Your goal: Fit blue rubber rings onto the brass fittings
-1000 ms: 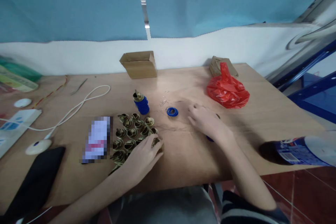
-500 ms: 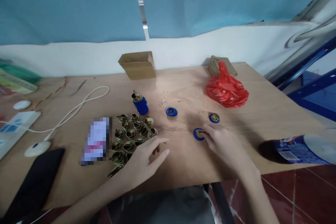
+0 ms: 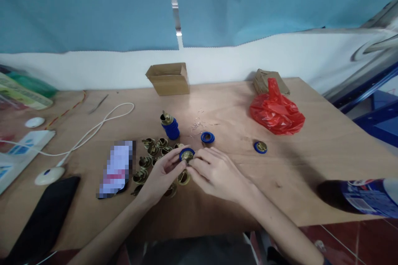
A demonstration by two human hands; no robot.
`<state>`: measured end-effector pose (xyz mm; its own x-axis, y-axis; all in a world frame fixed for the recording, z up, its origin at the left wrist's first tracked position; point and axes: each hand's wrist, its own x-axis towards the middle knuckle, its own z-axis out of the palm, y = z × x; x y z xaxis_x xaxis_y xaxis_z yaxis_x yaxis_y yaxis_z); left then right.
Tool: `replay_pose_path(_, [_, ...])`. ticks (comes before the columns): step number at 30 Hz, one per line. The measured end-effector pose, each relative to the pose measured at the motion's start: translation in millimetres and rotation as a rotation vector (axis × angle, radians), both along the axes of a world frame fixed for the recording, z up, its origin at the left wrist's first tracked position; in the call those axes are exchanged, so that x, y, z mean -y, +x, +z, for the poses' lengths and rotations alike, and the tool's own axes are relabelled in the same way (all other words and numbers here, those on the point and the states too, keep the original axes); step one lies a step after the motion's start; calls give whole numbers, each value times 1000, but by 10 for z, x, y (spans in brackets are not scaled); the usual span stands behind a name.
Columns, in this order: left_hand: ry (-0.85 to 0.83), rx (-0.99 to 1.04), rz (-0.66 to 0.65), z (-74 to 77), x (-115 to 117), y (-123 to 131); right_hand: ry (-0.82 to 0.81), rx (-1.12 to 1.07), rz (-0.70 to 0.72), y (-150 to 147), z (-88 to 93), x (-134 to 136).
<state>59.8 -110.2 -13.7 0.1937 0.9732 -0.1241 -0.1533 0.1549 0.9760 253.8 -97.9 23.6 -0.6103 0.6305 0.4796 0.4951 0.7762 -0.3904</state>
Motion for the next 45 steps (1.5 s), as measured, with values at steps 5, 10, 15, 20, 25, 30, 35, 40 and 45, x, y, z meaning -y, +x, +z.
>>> replay_pose_path(5, [113, -108, 50, -25, 61, -1, -249, -292, -110, -28, -151, -5])
replay_pose_path(10, [191, -180, 29, -26, 121, 9, -280, -315, -70, -61, -233, 7])
replay_pose_path(15, [231, -188, 2, -20, 132, -6, -244, -342, -97, -75, -262, 21])
replay_pose_path(20, [226, -172, -4, 10, 142, 7, -229, -348, -103, -98, -296, 40])
replay_pose_path(25, [243, -211, 7, 3, 146, 7, -214, -381, -139, -118, -343, 80])
replay_pose_path(30, [285, -292, -4, 5, 150, -1, -176, -383, -143, -125, -336, 96])
replay_pose_path(35, [401, -378, 13, 2, 141, 3, -141, -370, -146, -139, -313, 112])
replay_pose_path(40, [460, -425, 24, -3, 136, 6, -148, -349, -143, -120, -309, 105])
replay_pose_path(45, [417, -432, 6, 21, 144, 8, -177, -356, -122, -114, -299, 105])
